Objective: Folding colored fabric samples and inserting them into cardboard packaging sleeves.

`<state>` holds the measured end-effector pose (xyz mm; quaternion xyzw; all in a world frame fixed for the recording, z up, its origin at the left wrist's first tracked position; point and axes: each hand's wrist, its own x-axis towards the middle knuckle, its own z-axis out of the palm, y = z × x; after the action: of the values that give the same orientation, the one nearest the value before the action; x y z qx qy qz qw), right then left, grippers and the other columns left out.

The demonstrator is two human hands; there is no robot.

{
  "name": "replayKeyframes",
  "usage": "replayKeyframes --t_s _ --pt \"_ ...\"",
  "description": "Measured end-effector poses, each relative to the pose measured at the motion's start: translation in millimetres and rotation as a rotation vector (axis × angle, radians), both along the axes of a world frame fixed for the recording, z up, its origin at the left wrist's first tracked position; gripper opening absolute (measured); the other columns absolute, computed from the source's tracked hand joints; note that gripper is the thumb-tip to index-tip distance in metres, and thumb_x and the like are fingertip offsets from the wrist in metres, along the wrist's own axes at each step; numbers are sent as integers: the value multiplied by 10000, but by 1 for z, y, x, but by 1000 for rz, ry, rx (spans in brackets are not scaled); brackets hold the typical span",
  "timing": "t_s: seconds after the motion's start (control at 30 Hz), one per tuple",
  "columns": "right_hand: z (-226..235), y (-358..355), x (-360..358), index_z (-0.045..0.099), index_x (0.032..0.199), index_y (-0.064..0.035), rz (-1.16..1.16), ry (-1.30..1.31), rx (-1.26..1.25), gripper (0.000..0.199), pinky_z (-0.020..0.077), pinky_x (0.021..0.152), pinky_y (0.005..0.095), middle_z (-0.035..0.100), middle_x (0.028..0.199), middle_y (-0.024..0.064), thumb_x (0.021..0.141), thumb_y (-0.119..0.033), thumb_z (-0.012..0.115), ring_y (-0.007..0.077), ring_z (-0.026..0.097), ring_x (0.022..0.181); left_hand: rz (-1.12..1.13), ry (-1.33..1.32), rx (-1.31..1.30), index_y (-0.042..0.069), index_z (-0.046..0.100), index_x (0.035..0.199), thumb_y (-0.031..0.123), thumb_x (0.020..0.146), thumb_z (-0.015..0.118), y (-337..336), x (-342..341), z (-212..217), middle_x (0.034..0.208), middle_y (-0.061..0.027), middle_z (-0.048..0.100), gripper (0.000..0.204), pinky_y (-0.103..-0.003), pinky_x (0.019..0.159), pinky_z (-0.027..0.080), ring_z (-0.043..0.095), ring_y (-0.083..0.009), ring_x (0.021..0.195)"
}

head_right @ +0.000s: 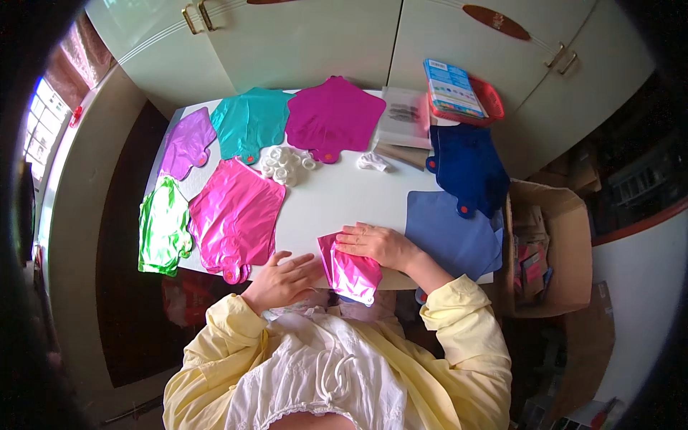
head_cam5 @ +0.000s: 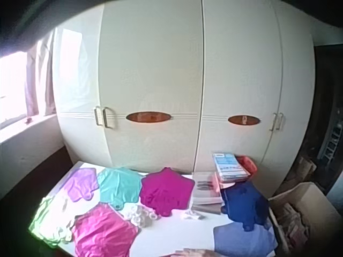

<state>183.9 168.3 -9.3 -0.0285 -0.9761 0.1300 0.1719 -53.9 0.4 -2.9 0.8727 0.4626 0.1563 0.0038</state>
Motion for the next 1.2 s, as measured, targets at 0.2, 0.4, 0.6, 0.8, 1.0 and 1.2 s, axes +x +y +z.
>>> replayKeyframes --t_s 0.2,0.4,0.6,0.8,1.0,1.2 --pt "1 -1 -1 617 1187 -189 6 13 0 363 429 1015 364 592 1232 36 844 -144 507 206 554 1150 -14 49 -58 191 588 1148 382 834 604 -4 8 5 1311 25 507 368 -424 965 377 442 -133 1245" --pt "3 -1 -2 627 1169 -222 16 2 85 360 443 995 352 596 1225 19 838 -159 502 196 570 1126 -11 29 -101 188 621 1103 394 833 600 -3 13 3 1303 21 500 340 -436 973 374 419 -130 1261" --pt "8 -2 -3 638 1148 -245 44 4 145 350 456 981 349 599 1219 24 830 -175 509 206 567 1131 28 37 -70 190 646 1054 428 822 614 -7 18 1 1264 4 516 334 -450 961 366 430 -136 1240" --pt "7 -2 -4 641 1140 -250 65 9 152 349 460 980 352 599 1219 30 828 -172 507 213 560 1143 42 -4 -105 209 674 1004 428 817 618 -9 21 2 1235 9 511 294 -463 949 363 426 -134 1222" --pt "5 -3 -5 642 1140 -238 62 0 135 351 456 986 358 595 1226 44 829 -159 501 213 554 1153 27 -40 -120 182 635 1080 364 820 634 -9 21 5 1206 3 548 317 -458 940 364 473 -129 1181" --pt "5 -4 -4 643 1137 -234 53 -9 143 347 449 992 364 591 1233 48 831 -159 499 210 546 1163 -1 -75 -184 112 515 1222 255 815 628 -7 16 13 1207 -43 568 446 -421 930 377 498 -125 1160"
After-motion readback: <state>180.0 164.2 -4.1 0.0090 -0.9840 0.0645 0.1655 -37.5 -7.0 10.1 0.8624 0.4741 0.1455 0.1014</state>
